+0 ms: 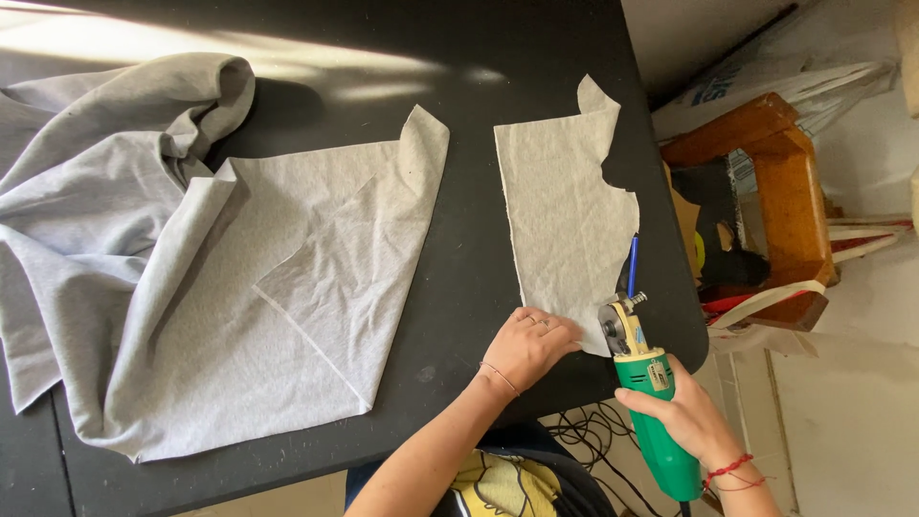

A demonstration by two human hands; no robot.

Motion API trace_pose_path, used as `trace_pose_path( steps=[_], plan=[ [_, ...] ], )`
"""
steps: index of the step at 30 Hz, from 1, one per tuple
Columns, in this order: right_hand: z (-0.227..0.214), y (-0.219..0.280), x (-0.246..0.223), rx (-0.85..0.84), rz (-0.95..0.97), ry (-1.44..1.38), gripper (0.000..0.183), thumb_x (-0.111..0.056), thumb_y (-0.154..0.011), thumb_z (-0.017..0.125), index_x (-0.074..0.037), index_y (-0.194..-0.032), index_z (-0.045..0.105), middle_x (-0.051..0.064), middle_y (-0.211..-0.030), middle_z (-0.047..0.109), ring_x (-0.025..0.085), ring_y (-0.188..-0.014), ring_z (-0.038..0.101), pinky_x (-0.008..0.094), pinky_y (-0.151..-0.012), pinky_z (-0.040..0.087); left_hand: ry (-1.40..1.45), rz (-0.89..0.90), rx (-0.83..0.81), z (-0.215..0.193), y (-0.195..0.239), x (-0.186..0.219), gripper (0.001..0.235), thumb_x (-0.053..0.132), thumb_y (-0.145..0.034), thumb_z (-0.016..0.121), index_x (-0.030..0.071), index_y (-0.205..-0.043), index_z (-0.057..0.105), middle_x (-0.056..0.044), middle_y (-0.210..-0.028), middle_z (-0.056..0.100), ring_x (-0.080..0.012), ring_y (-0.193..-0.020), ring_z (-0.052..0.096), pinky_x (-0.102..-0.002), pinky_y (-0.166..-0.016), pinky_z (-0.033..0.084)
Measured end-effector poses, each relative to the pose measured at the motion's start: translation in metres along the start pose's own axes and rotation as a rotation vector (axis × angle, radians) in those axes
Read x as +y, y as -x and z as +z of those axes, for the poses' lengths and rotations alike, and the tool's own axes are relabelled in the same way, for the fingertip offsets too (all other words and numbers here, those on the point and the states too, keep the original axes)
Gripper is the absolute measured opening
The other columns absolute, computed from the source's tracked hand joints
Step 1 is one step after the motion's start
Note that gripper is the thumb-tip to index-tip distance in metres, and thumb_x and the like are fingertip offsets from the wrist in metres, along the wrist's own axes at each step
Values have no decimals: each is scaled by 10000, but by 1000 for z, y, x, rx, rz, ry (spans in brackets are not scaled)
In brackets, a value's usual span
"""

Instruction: Marking and cutting fabric pieces using templates and an electric rotary cutter

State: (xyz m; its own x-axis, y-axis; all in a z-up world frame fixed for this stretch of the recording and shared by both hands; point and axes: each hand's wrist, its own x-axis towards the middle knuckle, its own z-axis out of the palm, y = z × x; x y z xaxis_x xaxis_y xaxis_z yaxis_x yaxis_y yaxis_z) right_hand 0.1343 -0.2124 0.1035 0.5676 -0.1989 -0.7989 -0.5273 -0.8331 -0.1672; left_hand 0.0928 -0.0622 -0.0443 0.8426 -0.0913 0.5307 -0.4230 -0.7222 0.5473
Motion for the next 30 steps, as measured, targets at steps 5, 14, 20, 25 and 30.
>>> trace_pose_path(
  steps=[5,14,20,25,30],
  plan=[
    [-1,0,0,6,-4,18,458,-319,-596,655,-168,-1021,572,44,-874,658,207,-830,591,301,-762,399,51,-42,-30,-2,-1,1,92,210,-884,510,137,-830,528,10,-772,605,-164,-704,560,-295,-680,393],
    [2,-8,6,19,-29,23,404,-317,-589,669,-148,-945,581,56,-789,655,214,-746,589,298,-713,403,-184,-167,-23,-12,-10,3,57,190,-825,570,201,-847,518,15,-874,527,-195,-639,466,-332,-630,351],
    [0,-3,0,3,-18,-1,404,-303,-605,661,-148,-969,580,53,-814,651,209,-768,586,303,-722,409,-159,-173,34,-11,-9,1,135,224,-872,520,146,-763,505,-16,-805,483,-204,-596,411,-337,-599,338],
    [1,-5,1,3,-12,-7,406,-304,-600,669,-126,-951,570,70,-809,636,214,-753,581,306,-700,411,-133,-140,-75,-10,-2,-5,327,507,-712,597,214,-846,539,44,-930,503,-190,-682,458,-332,-655,357],
    [-1,1,-8,-2,5,-17,412,-300,-614,655,-161,-996,589,52,-840,645,212,-799,581,301,-751,397,-67,-84,-66,-14,-2,-5,162,325,-782,634,203,-782,527,25,-951,523,-208,-739,484,-351,-674,341]
  ],
)
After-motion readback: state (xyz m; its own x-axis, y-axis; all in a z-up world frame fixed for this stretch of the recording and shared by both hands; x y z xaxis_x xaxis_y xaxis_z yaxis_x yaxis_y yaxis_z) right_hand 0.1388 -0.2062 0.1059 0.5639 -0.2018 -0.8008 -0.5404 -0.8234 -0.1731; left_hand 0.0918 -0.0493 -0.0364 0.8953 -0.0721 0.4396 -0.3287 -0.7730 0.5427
